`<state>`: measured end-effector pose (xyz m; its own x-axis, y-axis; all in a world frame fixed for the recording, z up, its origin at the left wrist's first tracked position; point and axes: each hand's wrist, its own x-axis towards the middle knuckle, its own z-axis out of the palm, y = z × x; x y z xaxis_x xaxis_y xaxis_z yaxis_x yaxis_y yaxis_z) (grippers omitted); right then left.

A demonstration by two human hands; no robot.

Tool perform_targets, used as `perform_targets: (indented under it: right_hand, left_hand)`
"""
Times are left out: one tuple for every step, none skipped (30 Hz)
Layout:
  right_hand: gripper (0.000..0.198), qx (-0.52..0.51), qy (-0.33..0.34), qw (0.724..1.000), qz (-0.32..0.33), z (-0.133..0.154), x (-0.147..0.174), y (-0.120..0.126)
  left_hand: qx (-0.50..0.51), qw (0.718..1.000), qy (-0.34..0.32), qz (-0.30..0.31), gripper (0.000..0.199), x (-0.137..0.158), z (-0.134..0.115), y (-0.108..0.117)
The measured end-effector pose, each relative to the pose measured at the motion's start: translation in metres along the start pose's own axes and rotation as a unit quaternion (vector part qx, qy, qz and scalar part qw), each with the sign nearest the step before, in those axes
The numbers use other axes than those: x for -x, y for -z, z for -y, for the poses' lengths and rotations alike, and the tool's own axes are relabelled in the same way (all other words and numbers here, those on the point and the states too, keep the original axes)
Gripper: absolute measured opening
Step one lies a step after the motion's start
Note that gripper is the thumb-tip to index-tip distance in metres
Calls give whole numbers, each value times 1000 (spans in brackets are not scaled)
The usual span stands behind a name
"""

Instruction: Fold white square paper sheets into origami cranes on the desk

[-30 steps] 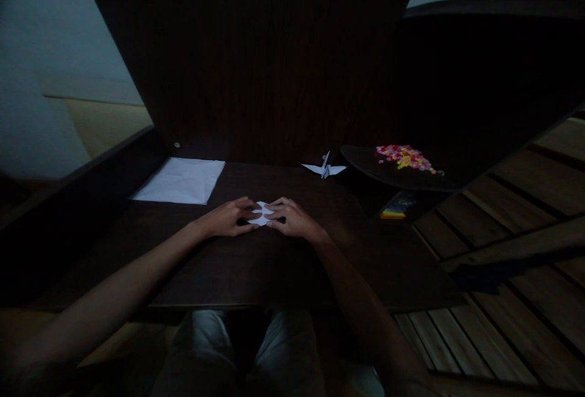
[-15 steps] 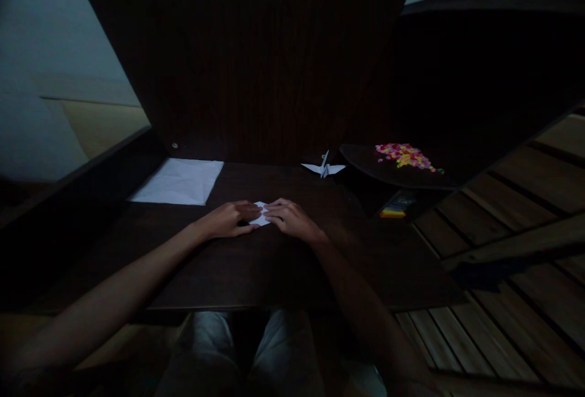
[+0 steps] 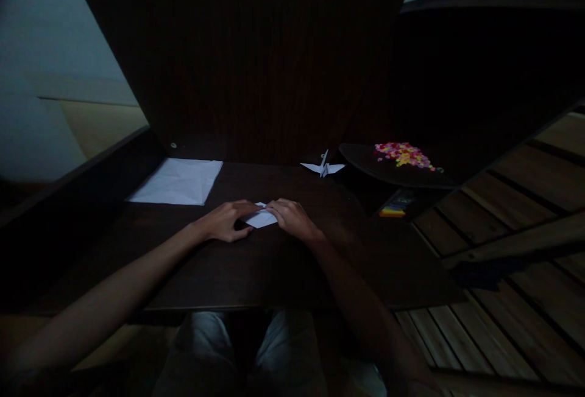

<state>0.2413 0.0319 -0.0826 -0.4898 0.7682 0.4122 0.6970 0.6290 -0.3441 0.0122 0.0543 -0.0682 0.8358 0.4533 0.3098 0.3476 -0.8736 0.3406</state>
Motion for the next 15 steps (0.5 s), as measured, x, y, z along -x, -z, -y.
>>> perform_targets:
  right_hand:
    - [25, 6, -5, 1000, -2, 0, 0, 0]
    - [25, 11, -9, 1000, -4, 0, 0, 0]
    - [24, 14, -12, 1000, -7, 0, 1, 1]
    - [24, 15, -15, 1000, -10, -1, 1, 1]
    - [23, 16, -17, 1000, -15, -1, 1, 1]
    - [23, 15, -19, 1000, -19, 0, 1, 2]
    - [23, 12, -20, 999, -23, 1, 1, 2]
    - [23, 8, -20, 999, -25, 2, 1, 3]
    - [23, 3, -21, 999, -26, 3, 1, 3]
    - [24, -4, -21, 999, -29, 5, 0, 4]
    - [24, -15, -24, 999, -38, 7, 0, 6]
    - [23, -27, -29, 998, -57, 9, 0, 7]
    - [23, -41, -38, 995, -85, 10, -1, 9]
    - [23, -56, -50, 990, -120, 12, -1, 11]
    - [24, -73, -62, 983, -157, 12, -1, 12]
  left_hand:
    - [-1, 1000, 6, 0, 58, 0, -1, 0]
    - [-3, 1000, 12, 1, 59, 0, -1, -1]
    - [-5, 1000, 16, 1, 60, -1, -2, -2]
    - [-6, 1000, 19, -2, 62, -1, -2, -3]
    - [-4, 1000, 21, -7, 63, -1, -2, -4]
    - [-1, 1000, 24, -13, 64, -1, -1, -5]
    - [3, 999, 27, -20, 64, -2, -1, -7]
    - [7, 999, 31, -25, 64, -2, 0, -8]
    - [14, 999, 34, -29, 61, -2, 1, -9]
    - [23, 999, 37, -31, 57, -2, 1, -10]
    - [35, 998, 41, -33, 51, -3, 1, -11]
    - [50, 997, 47, -39, 45, -3, 1, -10]
    - [67, 995, 58, -49, 40, -4, 0, -9]
    - [85, 991, 76, -63, 37, -4, -1, -8]
    - [103, 986, 101, -81, 35, -5, -2, -6]
